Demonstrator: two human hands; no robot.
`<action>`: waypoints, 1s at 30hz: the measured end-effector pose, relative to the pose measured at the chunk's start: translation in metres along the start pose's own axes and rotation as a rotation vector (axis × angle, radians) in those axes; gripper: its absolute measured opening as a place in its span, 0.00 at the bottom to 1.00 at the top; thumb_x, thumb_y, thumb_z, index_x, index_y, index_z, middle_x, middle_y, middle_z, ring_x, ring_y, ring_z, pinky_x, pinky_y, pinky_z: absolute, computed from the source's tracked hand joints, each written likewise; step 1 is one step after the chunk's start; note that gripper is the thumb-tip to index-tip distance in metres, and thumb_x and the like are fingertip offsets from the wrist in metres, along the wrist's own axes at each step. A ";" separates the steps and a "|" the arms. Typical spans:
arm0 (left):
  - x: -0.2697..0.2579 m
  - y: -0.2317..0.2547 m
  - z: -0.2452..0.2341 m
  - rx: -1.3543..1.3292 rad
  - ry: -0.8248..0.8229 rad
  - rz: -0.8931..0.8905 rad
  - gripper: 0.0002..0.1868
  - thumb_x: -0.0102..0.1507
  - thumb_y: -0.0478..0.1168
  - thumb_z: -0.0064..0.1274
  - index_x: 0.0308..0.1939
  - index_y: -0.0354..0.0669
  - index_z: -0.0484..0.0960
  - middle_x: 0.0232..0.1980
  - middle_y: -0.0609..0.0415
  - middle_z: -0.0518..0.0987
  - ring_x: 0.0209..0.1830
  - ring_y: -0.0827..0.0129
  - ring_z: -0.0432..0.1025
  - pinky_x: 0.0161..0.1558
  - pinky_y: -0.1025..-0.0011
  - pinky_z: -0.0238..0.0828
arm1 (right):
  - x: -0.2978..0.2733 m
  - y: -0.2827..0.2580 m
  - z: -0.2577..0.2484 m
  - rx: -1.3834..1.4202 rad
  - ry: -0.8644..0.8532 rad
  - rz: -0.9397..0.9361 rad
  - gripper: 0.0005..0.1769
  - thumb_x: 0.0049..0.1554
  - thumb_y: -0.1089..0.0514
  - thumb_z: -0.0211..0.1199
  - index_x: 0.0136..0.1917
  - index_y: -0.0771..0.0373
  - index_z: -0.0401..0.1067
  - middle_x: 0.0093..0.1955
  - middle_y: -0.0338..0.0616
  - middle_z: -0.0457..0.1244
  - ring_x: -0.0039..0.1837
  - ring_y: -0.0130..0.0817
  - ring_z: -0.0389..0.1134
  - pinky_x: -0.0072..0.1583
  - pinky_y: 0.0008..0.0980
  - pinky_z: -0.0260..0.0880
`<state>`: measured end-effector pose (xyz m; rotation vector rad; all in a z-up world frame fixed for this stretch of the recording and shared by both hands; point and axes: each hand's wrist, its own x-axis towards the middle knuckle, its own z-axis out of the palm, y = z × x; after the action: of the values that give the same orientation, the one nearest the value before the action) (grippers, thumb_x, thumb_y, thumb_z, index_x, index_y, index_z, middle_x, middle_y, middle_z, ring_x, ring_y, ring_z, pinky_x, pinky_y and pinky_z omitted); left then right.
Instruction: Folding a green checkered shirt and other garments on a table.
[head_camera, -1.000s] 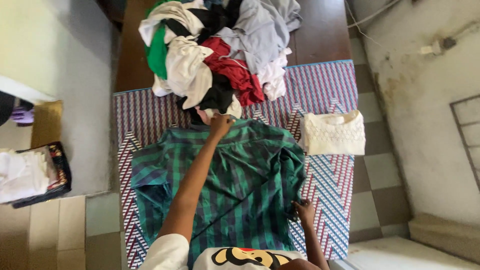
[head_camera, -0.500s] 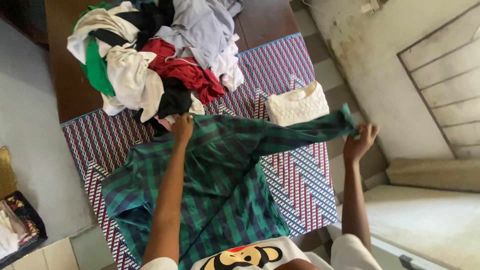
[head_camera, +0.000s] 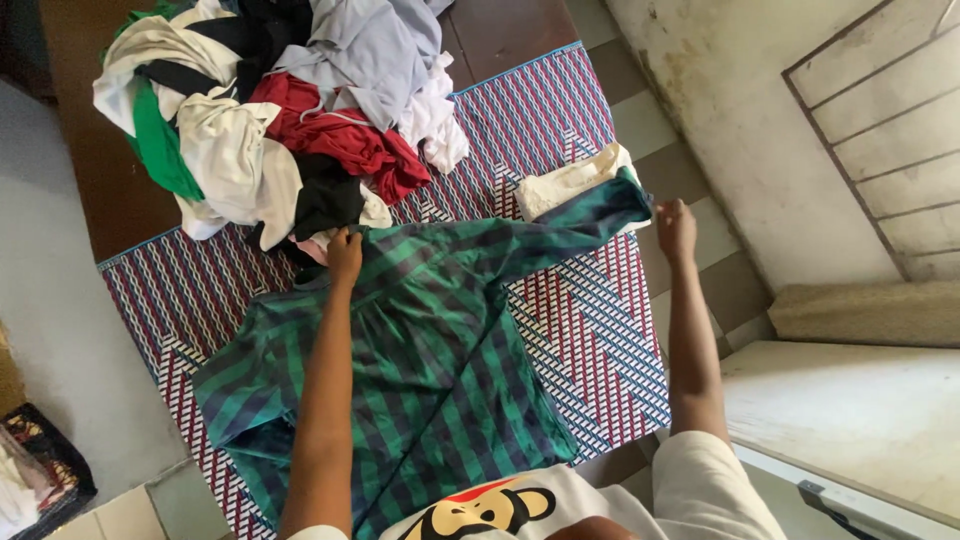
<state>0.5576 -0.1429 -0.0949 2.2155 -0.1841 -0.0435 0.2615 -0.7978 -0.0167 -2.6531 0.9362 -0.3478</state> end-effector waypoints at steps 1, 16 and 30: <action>-0.001 0.001 -0.002 0.000 -0.001 0.001 0.17 0.65 0.45 0.50 0.48 0.35 0.81 0.45 0.34 0.81 0.47 0.37 0.74 0.48 0.46 0.67 | -0.003 -0.016 -0.002 0.000 0.001 0.001 0.10 0.66 0.56 0.63 0.56 0.65 0.73 0.54 0.54 0.68 0.52 0.48 0.70 0.52 0.45 0.73; -0.001 0.029 -0.028 -0.305 -0.294 -0.288 0.22 0.62 0.52 0.65 0.36 0.32 0.85 0.32 0.52 0.78 0.35 0.68 0.71 0.41 0.64 0.66 | 0.034 -0.009 -0.013 0.517 -0.173 0.187 0.12 0.64 0.54 0.58 0.59 0.59 0.72 0.46 0.39 0.68 0.45 0.31 0.70 0.46 0.33 0.72; -0.012 0.027 -0.028 -0.624 -0.130 -0.533 0.15 0.60 0.47 0.64 0.42 0.41 0.86 0.42 0.61 0.80 0.43 0.71 0.71 0.50 0.67 0.67 | -0.044 0.073 0.020 0.322 -0.665 0.555 0.22 0.59 0.59 0.62 0.67 0.59 0.71 0.53 0.58 0.69 0.44 0.47 0.72 0.43 0.41 0.80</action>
<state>0.5454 -0.1347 -0.0571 1.5823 0.3173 -0.4724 0.1938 -0.8196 -0.0674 -1.8963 1.1837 0.4472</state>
